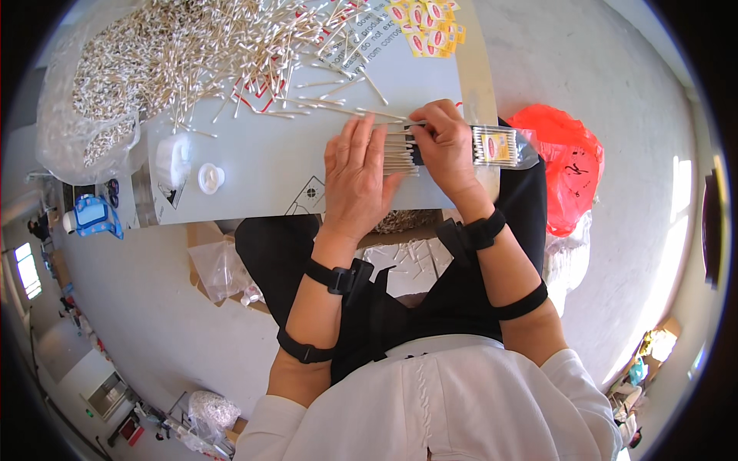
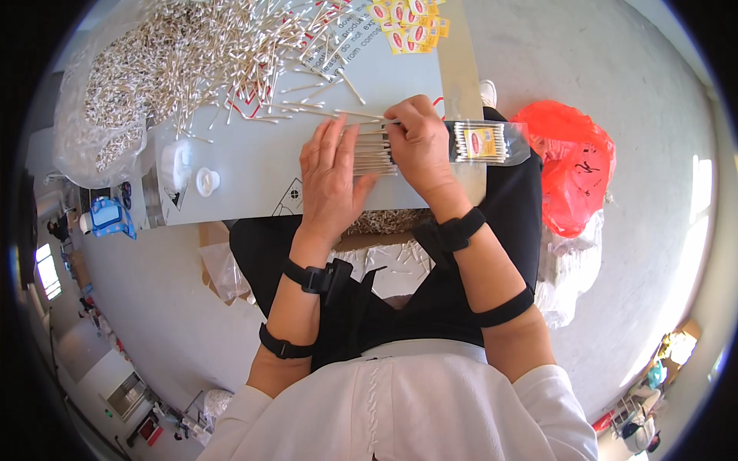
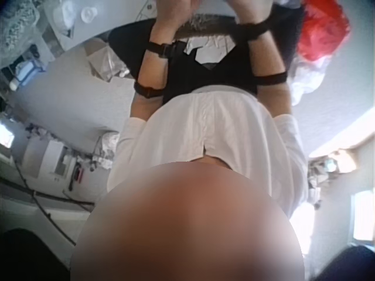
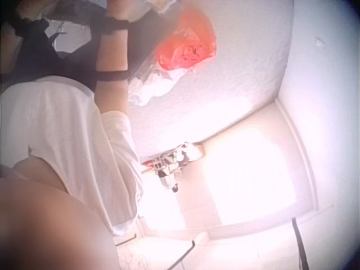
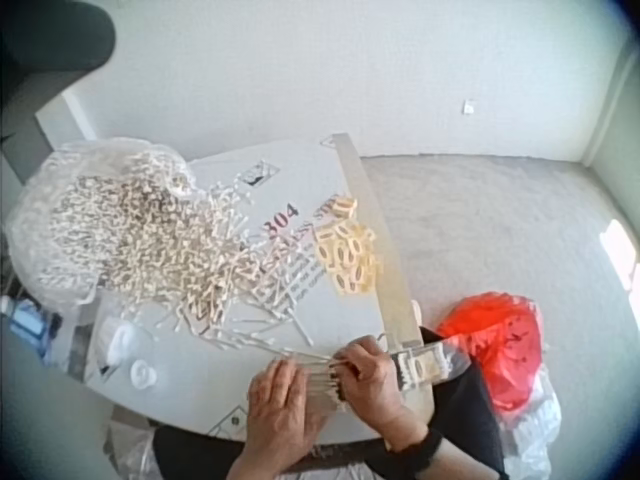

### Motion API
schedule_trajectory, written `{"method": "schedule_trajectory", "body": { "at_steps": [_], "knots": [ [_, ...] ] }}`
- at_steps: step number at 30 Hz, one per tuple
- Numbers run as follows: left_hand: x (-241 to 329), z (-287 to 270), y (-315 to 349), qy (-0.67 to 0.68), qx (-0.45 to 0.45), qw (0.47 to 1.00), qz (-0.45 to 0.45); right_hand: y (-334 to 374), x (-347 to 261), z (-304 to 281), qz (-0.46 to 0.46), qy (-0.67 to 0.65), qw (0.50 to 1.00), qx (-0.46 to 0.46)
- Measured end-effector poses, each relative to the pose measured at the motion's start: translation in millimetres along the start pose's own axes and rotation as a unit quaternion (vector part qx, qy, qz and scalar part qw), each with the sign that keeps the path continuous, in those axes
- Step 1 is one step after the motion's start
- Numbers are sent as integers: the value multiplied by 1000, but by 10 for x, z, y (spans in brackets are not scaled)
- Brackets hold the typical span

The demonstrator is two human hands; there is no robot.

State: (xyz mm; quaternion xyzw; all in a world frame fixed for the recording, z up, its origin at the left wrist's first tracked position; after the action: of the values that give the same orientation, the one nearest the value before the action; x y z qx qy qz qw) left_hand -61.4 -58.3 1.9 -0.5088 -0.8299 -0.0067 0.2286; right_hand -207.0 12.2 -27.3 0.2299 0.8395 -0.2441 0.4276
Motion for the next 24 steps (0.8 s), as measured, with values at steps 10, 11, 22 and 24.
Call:
{"method": "schedule_trajectory", "body": {
  "at_steps": [10, 11, 22, 24],
  "knots": [
    [45, 220, 184, -39, -126, 989, -62, 243, -62, 62, 72, -234, 967, 73],
    [53, 231, 161, -27, -110, 992, -64, 284, -67, 115, 73, -265, 958, 78],
    [-305, 228, -275, 1, 27, 999, -23, 339, -122, 255, 93, -326, 934, 110],
    [-282, 222, -202, -4, 20, 1000, -24, 350, -115, 252, 94, -337, 930, 110]
  ]
}}
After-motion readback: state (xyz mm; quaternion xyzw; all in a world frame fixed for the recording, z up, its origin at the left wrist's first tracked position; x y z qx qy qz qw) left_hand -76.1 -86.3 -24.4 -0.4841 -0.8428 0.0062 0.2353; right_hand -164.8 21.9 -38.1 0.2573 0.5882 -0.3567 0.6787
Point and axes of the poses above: each hand's wrist, its own y-axis away from the middle knuckle, its own z-axis out of the palm, x = y × z, the point moved 1 cm from there along -y, towards the middle knuckle, and after that the axes turned 4 degrees about -x, right-handed, at the moved point
